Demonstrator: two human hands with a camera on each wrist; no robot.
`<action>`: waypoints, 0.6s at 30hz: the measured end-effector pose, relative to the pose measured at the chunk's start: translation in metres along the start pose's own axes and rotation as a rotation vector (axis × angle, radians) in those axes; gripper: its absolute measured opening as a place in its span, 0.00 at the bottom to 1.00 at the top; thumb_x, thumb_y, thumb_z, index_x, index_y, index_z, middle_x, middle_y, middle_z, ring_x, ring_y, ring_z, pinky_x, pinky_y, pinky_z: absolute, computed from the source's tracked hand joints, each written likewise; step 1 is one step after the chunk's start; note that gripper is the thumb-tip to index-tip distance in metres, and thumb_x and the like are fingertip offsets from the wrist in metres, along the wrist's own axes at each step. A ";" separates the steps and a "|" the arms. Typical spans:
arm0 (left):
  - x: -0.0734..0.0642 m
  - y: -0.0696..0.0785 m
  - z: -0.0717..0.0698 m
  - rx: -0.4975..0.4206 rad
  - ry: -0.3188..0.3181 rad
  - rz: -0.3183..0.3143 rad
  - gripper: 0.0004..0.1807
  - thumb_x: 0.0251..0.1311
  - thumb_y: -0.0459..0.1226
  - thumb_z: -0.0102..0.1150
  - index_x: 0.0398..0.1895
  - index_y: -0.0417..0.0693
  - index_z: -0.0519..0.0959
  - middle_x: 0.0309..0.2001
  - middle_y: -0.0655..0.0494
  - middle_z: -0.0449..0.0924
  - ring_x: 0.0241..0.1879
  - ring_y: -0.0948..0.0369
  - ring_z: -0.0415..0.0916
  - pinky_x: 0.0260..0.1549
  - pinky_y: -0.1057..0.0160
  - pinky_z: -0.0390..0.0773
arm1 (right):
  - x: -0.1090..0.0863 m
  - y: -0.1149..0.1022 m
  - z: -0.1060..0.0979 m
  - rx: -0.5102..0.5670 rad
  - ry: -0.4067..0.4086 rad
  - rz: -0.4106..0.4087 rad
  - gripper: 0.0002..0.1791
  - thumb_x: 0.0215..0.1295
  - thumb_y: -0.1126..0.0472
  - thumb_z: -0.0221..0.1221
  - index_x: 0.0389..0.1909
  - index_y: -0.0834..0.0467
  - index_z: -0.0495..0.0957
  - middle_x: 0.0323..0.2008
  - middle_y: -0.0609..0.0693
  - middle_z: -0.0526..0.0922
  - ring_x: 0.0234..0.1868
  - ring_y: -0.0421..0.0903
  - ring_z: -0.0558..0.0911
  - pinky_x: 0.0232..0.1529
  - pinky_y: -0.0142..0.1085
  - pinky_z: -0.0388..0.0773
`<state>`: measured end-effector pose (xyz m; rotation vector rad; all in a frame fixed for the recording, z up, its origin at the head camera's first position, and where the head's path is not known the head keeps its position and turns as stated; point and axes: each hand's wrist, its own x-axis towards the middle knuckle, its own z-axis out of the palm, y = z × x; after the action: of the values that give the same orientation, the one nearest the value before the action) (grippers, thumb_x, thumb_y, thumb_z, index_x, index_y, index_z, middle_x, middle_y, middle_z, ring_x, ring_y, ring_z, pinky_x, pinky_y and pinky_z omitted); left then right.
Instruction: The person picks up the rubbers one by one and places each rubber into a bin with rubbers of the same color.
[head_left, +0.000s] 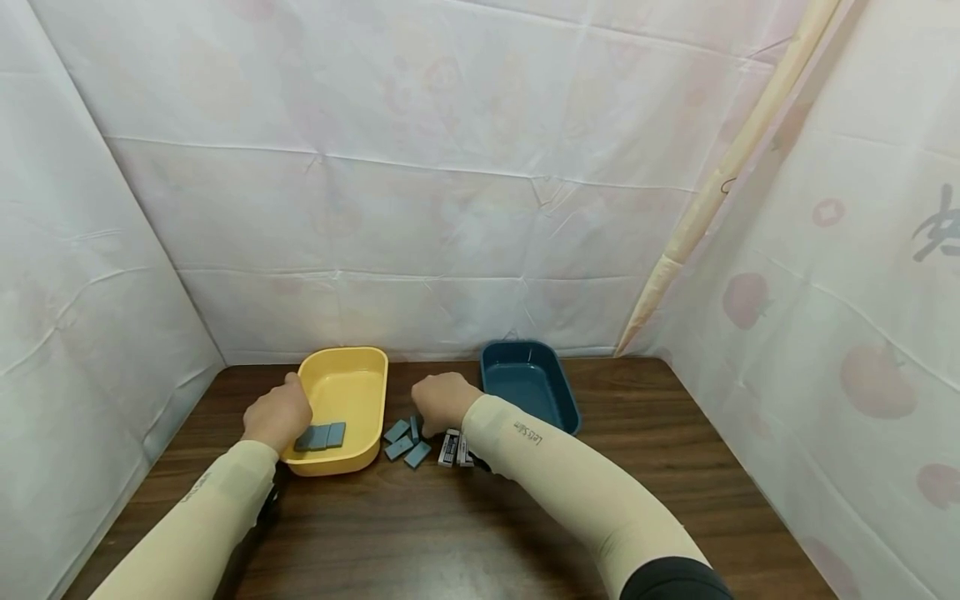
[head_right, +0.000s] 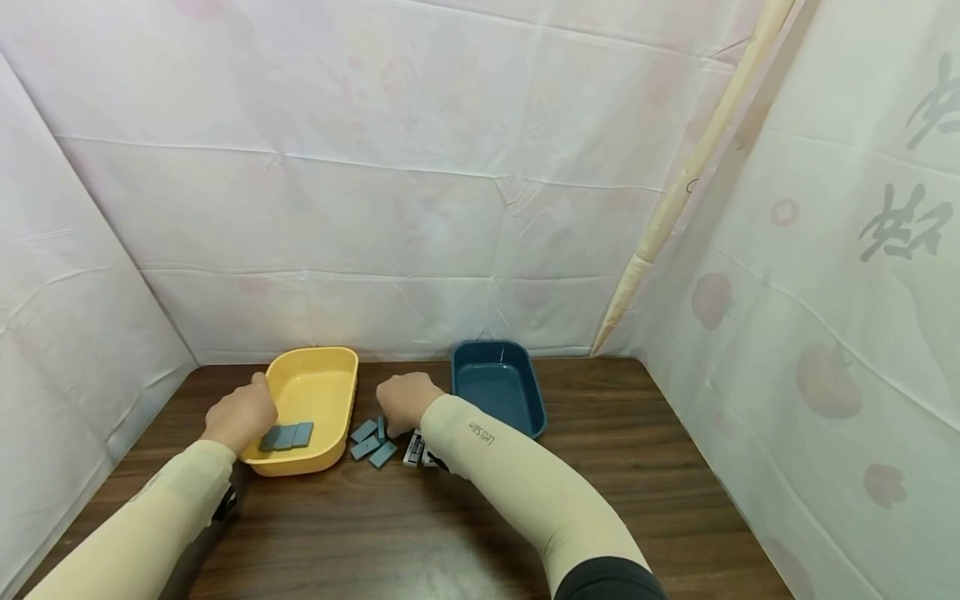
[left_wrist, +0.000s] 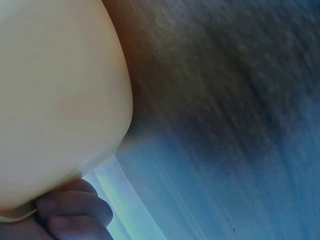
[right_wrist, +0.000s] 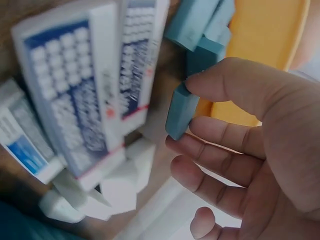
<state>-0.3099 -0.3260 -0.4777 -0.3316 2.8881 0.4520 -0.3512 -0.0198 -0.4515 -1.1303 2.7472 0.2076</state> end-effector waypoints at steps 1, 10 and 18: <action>0.000 0.000 0.000 -0.001 -0.001 0.000 0.32 0.85 0.32 0.43 0.82 0.19 0.51 0.39 0.33 0.84 0.34 0.43 0.82 0.34 0.45 0.83 | 0.001 0.001 -0.002 0.002 -0.003 0.003 0.25 0.71 0.54 0.76 0.22 0.45 0.70 0.16 0.40 0.63 0.19 0.39 0.67 0.24 0.34 0.69; 0.011 -0.008 0.005 -0.006 -0.003 -0.003 0.34 0.85 0.34 0.46 0.83 0.21 0.51 0.37 0.35 0.85 0.32 0.43 0.83 0.32 0.45 0.82 | 0.005 0.003 -0.035 -0.012 0.072 0.000 0.17 0.73 0.44 0.75 0.34 0.47 0.80 0.27 0.39 0.80 0.27 0.38 0.79 0.30 0.35 0.79; 0.001 -0.002 0.000 0.001 0.010 0.012 0.33 0.85 0.32 0.42 0.82 0.19 0.50 0.38 0.33 0.84 0.33 0.43 0.83 0.33 0.44 0.83 | 0.011 -0.019 -0.057 -0.027 0.173 -0.052 0.20 0.77 0.42 0.70 0.30 0.46 0.76 0.23 0.39 0.71 0.24 0.38 0.70 0.28 0.33 0.71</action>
<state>-0.3102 -0.3276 -0.4787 -0.3176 2.9018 0.4525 -0.3511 -0.0515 -0.3988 -1.2813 2.8678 0.1464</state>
